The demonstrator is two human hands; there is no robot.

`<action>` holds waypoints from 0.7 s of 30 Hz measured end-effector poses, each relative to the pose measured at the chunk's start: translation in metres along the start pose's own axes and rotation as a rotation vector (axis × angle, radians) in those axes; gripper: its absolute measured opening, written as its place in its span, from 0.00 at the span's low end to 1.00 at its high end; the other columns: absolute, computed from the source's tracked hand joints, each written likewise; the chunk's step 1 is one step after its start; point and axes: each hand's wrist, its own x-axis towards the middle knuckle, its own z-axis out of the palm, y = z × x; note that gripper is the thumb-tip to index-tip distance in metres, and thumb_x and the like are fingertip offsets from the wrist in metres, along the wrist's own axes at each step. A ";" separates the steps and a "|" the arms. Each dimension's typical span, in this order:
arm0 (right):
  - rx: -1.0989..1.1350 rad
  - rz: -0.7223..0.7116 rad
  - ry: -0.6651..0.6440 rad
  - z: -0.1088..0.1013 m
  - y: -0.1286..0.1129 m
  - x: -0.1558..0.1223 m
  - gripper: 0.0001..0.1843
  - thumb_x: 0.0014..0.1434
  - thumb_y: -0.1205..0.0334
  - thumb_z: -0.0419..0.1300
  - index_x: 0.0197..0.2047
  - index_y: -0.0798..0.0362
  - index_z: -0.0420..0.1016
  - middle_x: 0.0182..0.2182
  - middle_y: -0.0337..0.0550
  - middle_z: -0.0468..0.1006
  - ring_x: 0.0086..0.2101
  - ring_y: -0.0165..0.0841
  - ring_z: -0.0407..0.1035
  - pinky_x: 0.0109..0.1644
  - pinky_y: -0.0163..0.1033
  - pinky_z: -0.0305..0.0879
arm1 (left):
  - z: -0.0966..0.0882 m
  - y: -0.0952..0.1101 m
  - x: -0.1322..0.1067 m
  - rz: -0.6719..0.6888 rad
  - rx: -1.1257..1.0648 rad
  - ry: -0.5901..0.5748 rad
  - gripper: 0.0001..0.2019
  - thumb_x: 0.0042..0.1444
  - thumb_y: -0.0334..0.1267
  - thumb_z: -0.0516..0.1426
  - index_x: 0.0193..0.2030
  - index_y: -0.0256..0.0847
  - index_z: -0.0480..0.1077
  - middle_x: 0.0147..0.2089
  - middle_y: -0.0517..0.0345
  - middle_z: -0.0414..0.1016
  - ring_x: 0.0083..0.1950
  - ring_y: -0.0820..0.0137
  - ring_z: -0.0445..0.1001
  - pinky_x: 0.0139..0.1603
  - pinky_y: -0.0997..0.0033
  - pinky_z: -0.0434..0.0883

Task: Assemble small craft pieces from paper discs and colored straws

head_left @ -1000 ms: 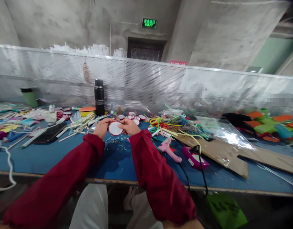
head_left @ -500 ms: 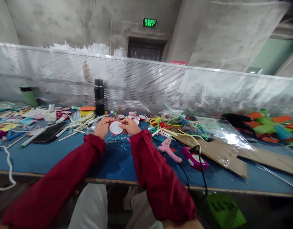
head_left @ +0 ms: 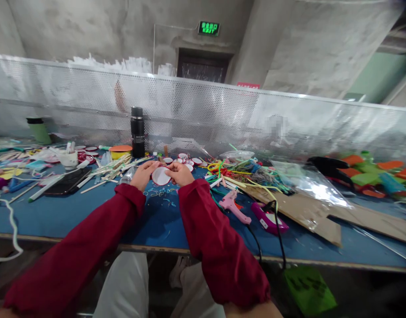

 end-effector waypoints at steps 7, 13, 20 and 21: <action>-0.093 -0.034 0.021 -0.002 0.004 0.003 0.06 0.50 0.62 0.65 0.31 0.51 0.71 0.17 0.30 0.70 0.18 0.26 0.63 0.22 0.31 0.60 | -0.003 -0.004 0.001 0.075 0.111 -0.054 0.23 0.45 0.53 0.66 0.42 0.36 0.77 0.39 0.53 0.79 0.35 0.68 0.73 0.36 0.69 0.69; -0.290 -0.117 0.553 -0.043 0.003 0.011 0.10 0.51 0.60 0.60 0.37 0.53 0.75 0.26 0.36 0.76 0.27 0.30 0.68 0.34 0.34 0.64 | -0.011 -0.006 0.006 0.095 0.274 0.094 0.19 0.51 0.48 0.61 0.45 0.37 0.77 0.39 0.51 0.79 0.38 0.65 0.75 0.37 0.68 0.68; -0.346 -0.107 0.710 -0.056 -0.001 0.007 0.10 0.51 0.59 0.59 0.35 0.55 0.77 0.28 0.40 0.78 0.30 0.33 0.69 0.38 0.36 0.64 | -0.024 -0.016 0.008 0.255 0.812 -0.004 0.08 0.51 0.41 0.60 0.35 0.45 0.80 0.34 0.54 0.80 0.35 0.63 0.74 0.36 0.66 0.67; -0.325 -0.112 0.704 -0.056 -0.001 0.007 0.10 0.51 0.59 0.59 0.35 0.55 0.77 0.28 0.40 0.78 0.30 0.33 0.69 0.37 0.35 0.64 | -0.023 -0.017 0.007 0.257 0.836 -0.011 0.07 0.51 0.40 0.60 0.35 0.45 0.80 0.34 0.54 0.80 0.34 0.63 0.74 0.36 0.67 0.67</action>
